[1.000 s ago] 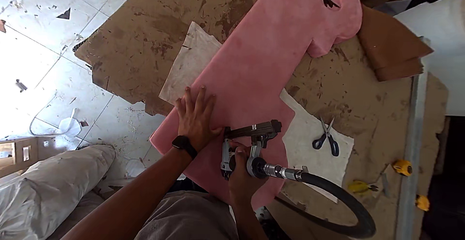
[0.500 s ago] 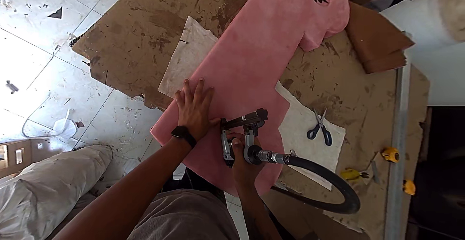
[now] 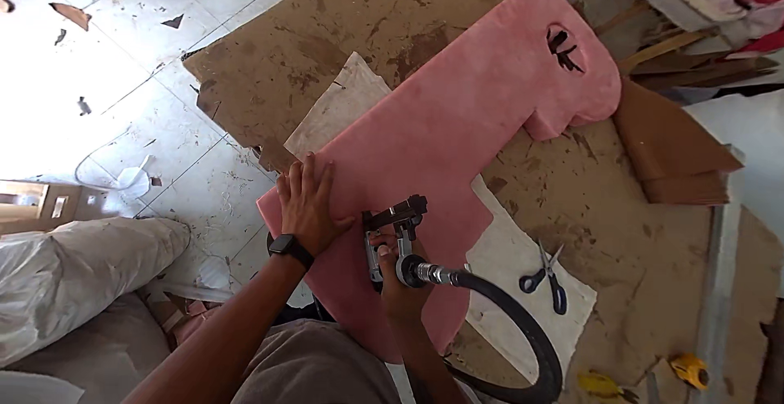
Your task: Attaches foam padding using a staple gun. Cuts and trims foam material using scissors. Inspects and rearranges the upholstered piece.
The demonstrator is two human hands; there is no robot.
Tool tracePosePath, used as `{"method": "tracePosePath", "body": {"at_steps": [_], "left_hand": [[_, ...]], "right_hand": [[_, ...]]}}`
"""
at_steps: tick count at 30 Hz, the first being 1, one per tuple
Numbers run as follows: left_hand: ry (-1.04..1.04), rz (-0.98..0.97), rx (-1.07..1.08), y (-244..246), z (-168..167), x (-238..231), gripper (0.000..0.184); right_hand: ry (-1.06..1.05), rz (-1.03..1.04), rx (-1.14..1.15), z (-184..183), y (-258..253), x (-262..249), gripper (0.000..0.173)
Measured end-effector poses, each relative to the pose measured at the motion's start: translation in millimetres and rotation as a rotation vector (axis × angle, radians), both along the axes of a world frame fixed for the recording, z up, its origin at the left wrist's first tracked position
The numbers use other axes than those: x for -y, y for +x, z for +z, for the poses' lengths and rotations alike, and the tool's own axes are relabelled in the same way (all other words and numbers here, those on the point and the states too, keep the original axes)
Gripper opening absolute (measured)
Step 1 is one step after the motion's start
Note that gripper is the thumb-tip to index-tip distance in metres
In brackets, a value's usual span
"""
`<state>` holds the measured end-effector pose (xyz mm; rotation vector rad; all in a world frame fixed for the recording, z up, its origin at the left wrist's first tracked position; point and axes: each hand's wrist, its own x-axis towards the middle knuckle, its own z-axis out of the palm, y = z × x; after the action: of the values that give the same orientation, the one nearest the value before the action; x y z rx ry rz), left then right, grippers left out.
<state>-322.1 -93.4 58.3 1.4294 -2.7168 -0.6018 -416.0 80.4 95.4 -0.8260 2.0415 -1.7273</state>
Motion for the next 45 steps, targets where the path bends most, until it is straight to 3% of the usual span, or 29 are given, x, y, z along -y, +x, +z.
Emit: {"method": "tracePosePath", "body": {"at_steps": [6,9,13,16,19,28,33,40,45], "left_hand": [[-0.047,0.035,-0.053,7,-1,-18,0.12],[-0.084,0.193,-0.083,21,2,-47,0.115],[-0.057,0.438,-0.033,34,-2,-70,0.132],[-0.032,0.53,-0.084,23,-6,-81,0.123],[-0.012,0.582,-0.123,17,-9,-86,0.122],[-0.051,0.718,-0.195,14,-18,-102,0.126],[-0.076,0.716,-0.243,14,-19,-105,0.125],[0.102,0.971,-0.37,8,-22,-157,0.131],[0.095,0.987,-0.36,8,-26,-158,0.129]], "right_hand": [[0.03,0.114,0.072,4,-12,-12,0.024],[0.026,0.208,0.042,7,-20,-12,0.017],[0.007,0.282,0.036,5,-23,-9,0.013],[-0.014,0.277,0.033,4,-27,-4,0.016],[-0.021,0.294,0.013,1,-32,-5,0.017],[0.009,0.647,0.022,8,-68,1,0.011],[0.01,0.713,0.033,9,-77,2,0.01],[0.03,0.767,0.038,6,-71,-3,0.01],[-0.006,0.868,0.08,-1,-87,2,0.016]]}}
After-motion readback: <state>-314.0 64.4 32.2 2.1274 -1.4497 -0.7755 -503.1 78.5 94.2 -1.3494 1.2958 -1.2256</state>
